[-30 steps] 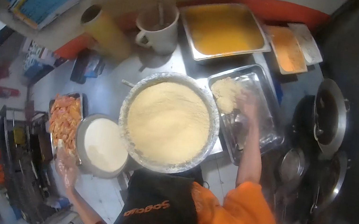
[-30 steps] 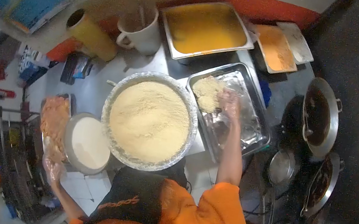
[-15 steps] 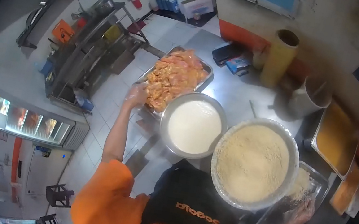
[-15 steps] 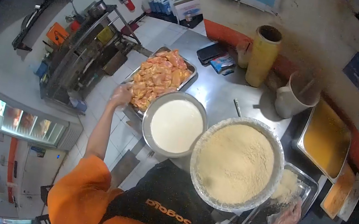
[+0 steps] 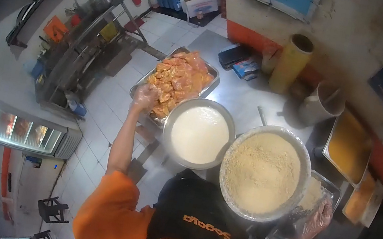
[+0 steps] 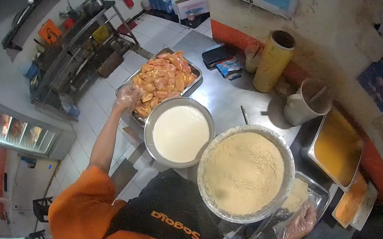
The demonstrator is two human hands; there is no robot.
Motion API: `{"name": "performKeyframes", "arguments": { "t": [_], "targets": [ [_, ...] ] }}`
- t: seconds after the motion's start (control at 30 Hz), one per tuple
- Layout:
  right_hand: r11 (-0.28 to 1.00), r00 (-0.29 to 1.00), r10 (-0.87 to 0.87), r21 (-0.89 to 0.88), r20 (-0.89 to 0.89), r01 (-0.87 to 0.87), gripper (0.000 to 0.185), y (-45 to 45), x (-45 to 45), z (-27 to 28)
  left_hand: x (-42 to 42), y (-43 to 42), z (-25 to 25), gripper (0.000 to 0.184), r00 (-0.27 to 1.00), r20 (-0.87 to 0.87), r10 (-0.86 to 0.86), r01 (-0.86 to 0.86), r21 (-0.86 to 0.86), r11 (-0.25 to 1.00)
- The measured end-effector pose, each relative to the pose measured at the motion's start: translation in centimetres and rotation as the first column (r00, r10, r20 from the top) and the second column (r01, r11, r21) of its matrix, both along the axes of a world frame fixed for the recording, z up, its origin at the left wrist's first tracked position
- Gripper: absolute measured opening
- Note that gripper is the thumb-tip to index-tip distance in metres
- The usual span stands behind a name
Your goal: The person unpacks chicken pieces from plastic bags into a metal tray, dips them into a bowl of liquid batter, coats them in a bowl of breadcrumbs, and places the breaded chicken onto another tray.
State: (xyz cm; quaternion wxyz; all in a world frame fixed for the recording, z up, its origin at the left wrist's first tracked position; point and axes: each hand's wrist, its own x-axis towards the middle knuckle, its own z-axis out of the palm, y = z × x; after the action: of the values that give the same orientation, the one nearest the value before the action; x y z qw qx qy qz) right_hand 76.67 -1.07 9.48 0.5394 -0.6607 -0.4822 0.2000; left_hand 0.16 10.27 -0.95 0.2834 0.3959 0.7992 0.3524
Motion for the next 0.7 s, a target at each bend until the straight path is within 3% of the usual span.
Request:
{"name": "performKeyframes", "arguments": {
  "t": [0.03, 0.13, 0.17, 0.23, 0.3, 0.37, 0.43, 0.47, 0.5, 0.53, 0.57, 0.6, 0.63, 0.7],
  "targets": [
    [0.999, 0.999, 0.032, 0.014, 0.001, -0.032, 0.024, 0.4, -0.7, 0.5, -0.7, 0.1, -0.2, 0.027, 1.000, 0.002, 0.005, -0.005, 0.005, 1.000],
    [0.999, 0.993, -0.007, -0.036, 0.120, 0.011, 0.025, 1.0, -2.8, 2.7, -7.3, 0.4, -4.0, 0.028, 0.975, -0.223, -0.020, 0.052, 0.137, 0.989],
    [1.000, 0.993, 0.001, -0.031, 0.121, 0.003, 0.025, 1.1, -3.4, 3.2, -6.3, 0.3, -1.8, 0.027, 0.998, -0.045, 0.034, -0.023, 0.214, 0.976],
    [0.999, 1.000, -0.025, -0.045, -0.002, 0.025, 0.025, 1.3, -4.3, 4.0, -3.0, -0.6, 3.0, 0.025, 0.908, 0.411, 0.077, -0.222, 0.318, 0.922],
    [0.999, 1.000, -0.008, -0.054, -0.016, 0.007, 0.025, 1.8, -5.4, 4.3, -0.8, -1.1, 7.4, 0.024, 0.833, 0.553, 0.030, -0.282, 0.377, 0.882],
    [0.997, 0.999, -0.016, -0.073, -0.035, 0.014, 0.025, 2.2, -6.9, 4.3, -0.6, -0.8, 7.9, 0.024, 0.923, 0.379, -0.062, -0.150, 0.504, 0.851],
    [0.985, 0.977, 0.148, 0.065, 0.155, -0.160, 0.026, 3.8, -9.9, 3.8, 1.2, -0.2, 9.2, 0.025, 0.967, 0.187, -0.174, 0.031, 0.590, 0.806],
    [0.979, 0.979, 0.198, -0.058, 0.047, -0.195, 0.026, 4.4, -12.1, 3.4, 5.5, -1.0, 12.9, 0.030, 0.770, 0.582, -0.262, -0.149, 0.564, 0.812],
    [0.956, 0.971, 0.228, -0.174, -0.065, -0.236, 0.027, 5.2, -14.6, 3.6, 9.4, -1.7, 14.9, 0.043, 0.410, 0.857, -0.311, -0.300, 0.449, 0.842],
    [0.918, 0.948, 0.315, -0.237, -0.050, -0.317, 0.029, 5.8, -17.5, 5.0, 12.4, -2.1, 14.9, 0.043, 0.389, 0.865, -0.317, -0.276, 0.438, 0.855],
    [0.830, 0.826, 0.459, -0.173, -0.326, -0.530, 0.041, 6.1, -20.2, 5.4, 15.2, -2.7, 14.6, 0.046, 0.870, 0.406, -0.278, 0.020, 0.535, 0.845],
    [0.743, 0.729, 0.619, -0.081, -0.291, -0.664, 0.049, 6.9, -21.8, 4.0, 17.3, -3.1, 13.5, 0.047, 0.932, 0.191, -0.309, 0.181, 0.493, 0.851],
    [0.605, 0.383, 0.690, 0.199, -0.614, -0.771, 0.054, 6.7, -24.3, 5.4, 19.4, -3.5, 12.5, 0.048, 0.941, -0.037, -0.335, 0.318, 0.429, 0.845],
    [0.603, 0.301, 0.576, 0.147, -0.760, -0.784, 0.050, 6.5, -27.3, 6.0, 24.2, -3.8, 10.9, 0.043, 0.854, -0.039, -0.518, 0.474, 0.468, 0.746]
  ]
}}
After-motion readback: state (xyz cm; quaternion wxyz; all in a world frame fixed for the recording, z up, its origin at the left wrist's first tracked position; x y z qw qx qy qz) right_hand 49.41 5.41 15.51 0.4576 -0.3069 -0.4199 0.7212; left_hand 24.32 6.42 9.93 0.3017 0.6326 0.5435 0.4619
